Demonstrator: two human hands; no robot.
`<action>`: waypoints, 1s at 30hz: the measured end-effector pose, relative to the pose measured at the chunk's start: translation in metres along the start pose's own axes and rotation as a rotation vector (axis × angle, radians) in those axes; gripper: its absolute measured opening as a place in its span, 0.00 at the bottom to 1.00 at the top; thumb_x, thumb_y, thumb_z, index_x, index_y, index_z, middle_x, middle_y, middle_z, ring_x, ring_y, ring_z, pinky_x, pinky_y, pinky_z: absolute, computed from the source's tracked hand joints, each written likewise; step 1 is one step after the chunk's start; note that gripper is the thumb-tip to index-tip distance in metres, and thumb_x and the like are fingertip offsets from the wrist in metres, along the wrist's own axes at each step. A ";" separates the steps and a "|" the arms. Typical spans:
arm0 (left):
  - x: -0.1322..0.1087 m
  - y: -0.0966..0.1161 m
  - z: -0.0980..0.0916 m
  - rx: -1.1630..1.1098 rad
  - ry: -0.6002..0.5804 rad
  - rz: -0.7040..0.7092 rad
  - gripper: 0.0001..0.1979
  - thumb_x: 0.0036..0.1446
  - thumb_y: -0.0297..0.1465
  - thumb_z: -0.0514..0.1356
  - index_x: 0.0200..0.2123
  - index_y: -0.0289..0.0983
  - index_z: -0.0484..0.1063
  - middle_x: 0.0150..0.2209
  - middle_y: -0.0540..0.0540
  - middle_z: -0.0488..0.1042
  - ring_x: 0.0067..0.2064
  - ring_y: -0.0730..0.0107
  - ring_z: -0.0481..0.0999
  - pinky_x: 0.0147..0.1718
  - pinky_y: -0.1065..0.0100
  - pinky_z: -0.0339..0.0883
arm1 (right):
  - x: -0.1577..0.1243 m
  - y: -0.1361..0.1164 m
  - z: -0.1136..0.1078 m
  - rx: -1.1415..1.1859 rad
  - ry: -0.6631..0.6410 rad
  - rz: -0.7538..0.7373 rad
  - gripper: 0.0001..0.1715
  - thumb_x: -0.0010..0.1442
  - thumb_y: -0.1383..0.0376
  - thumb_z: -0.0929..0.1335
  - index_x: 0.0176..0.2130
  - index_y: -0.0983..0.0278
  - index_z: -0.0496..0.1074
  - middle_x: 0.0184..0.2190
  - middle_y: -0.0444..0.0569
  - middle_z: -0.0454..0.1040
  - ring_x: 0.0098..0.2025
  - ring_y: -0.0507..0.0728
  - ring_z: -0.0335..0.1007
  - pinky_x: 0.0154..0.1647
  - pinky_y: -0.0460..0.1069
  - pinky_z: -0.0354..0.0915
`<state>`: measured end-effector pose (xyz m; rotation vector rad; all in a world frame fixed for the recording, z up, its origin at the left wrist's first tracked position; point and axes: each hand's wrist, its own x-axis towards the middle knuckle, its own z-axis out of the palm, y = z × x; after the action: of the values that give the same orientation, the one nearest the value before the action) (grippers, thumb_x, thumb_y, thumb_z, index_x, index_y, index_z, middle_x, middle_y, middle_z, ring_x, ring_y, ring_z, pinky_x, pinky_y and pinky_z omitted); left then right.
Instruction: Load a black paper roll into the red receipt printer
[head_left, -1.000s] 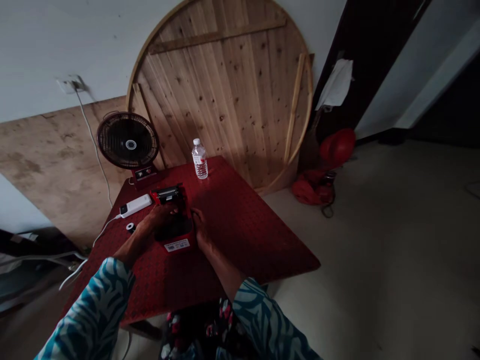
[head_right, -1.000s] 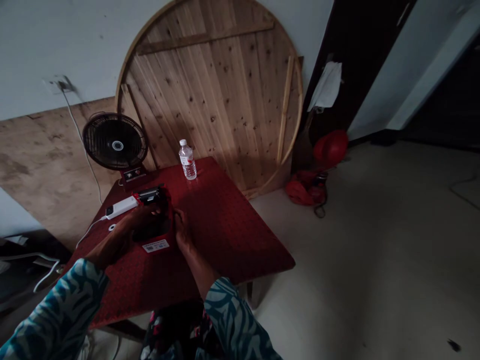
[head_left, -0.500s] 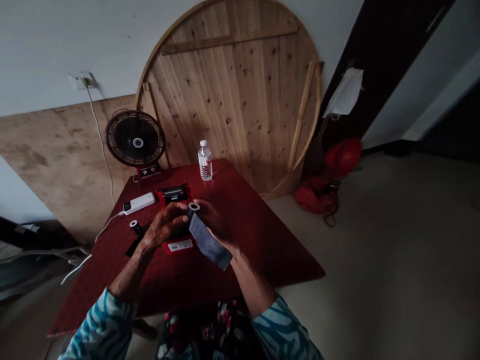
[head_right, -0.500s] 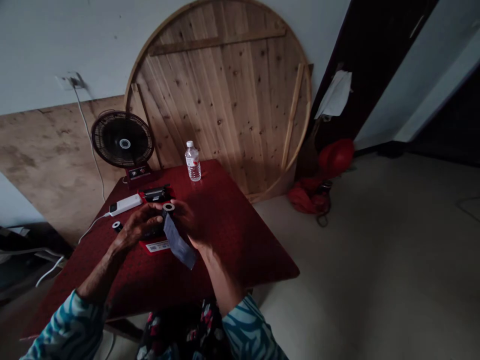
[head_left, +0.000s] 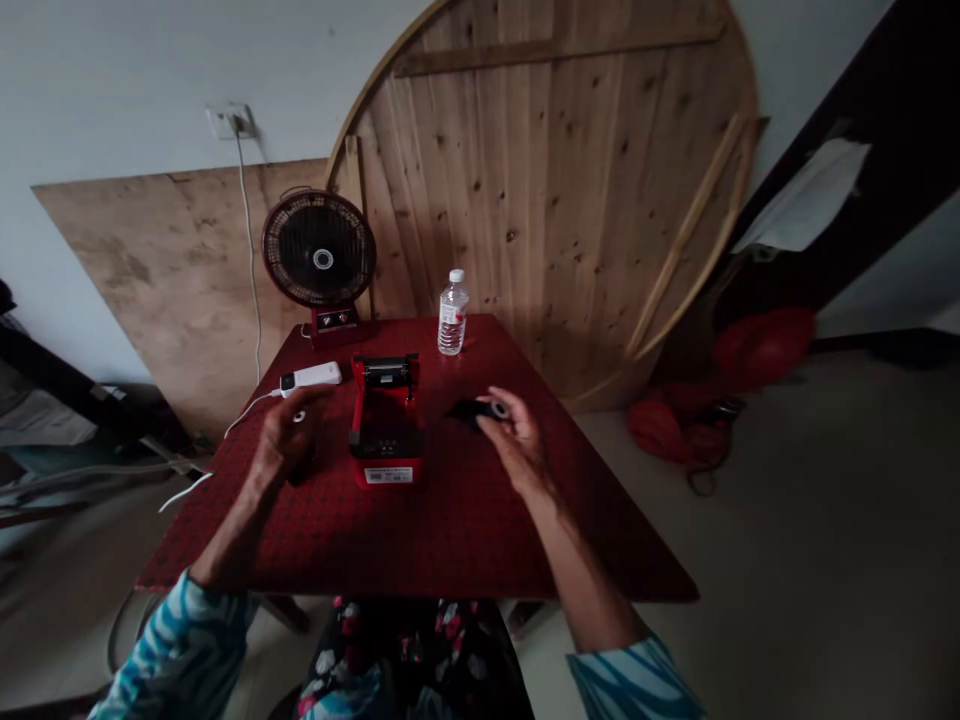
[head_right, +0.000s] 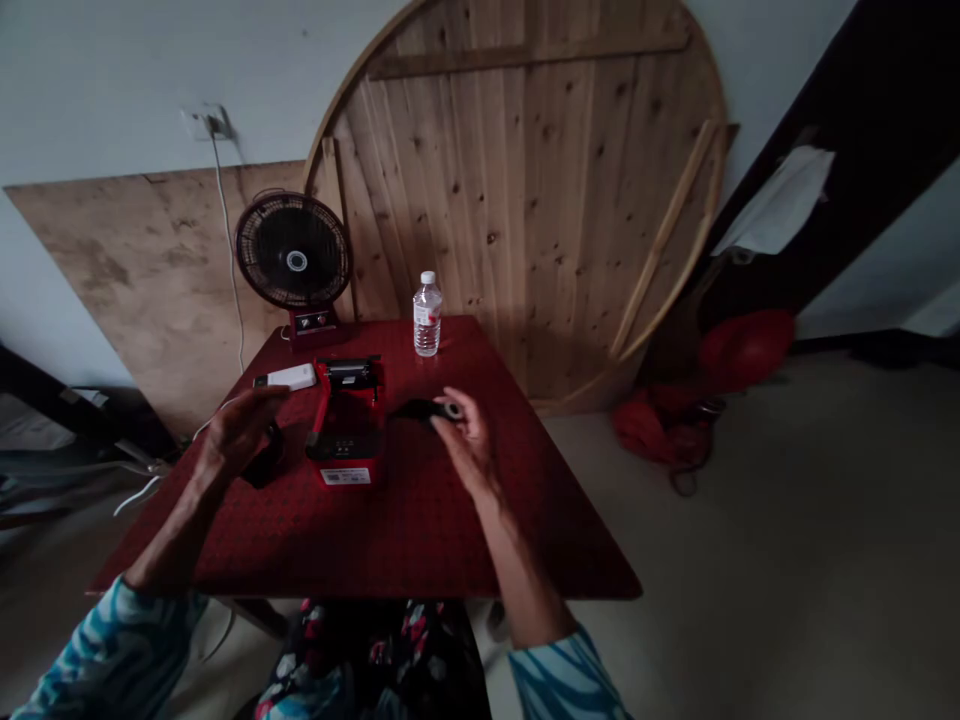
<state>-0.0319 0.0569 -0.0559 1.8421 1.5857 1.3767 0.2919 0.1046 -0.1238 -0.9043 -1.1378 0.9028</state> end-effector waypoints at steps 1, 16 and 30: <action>0.003 -0.017 -0.015 0.050 0.118 -0.045 0.21 0.60 0.44 0.58 0.49 0.36 0.76 0.49 0.41 0.80 0.53 0.53 0.77 0.55 0.57 0.69 | 0.010 0.009 -0.014 -0.061 0.070 -0.016 0.32 0.47 0.54 0.74 0.51 0.57 0.73 0.46 0.51 0.79 0.49 0.62 0.73 0.54 0.60 0.68; 0.003 -0.112 -0.025 0.095 -0.052 -0.325 0.23 0.44 0.45 0.65 0.42 0.38 0.76 0.42 0.41 0.83 0.48 0.47 0.80 0.51 0.51 0.72 | 0.023 0.082 -0.062 -0.433 0.190 0.066 0.40 0.43 0.52 0.72 0.55 0.60 0.70 0.55 0.56 0.74 0.57 0.67 0.69 0.64 0.67 0.59; 0.046 0.006 0.017 0.281 -0.414 0.119 0.22 0.56 0.37 0.65 0.54 0.41 0.77 0.50 0.44 0.80 0.51 0.55 0.78 0.54 0.58 0.70 | 0.019 0.061 -0.074 -0.175 0.556 0.109 0.41 0.51 0.41 0.66 0.57 0.61 0.64 0.56 0.57 0.72 0.60 0.64 0.68 0.62 0.62 0.62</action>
<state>-0.0192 0.1018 -0.0394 2.2376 1.5244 0.7674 0.3604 0.1348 -0.1869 -1.2741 -0.6952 0.5848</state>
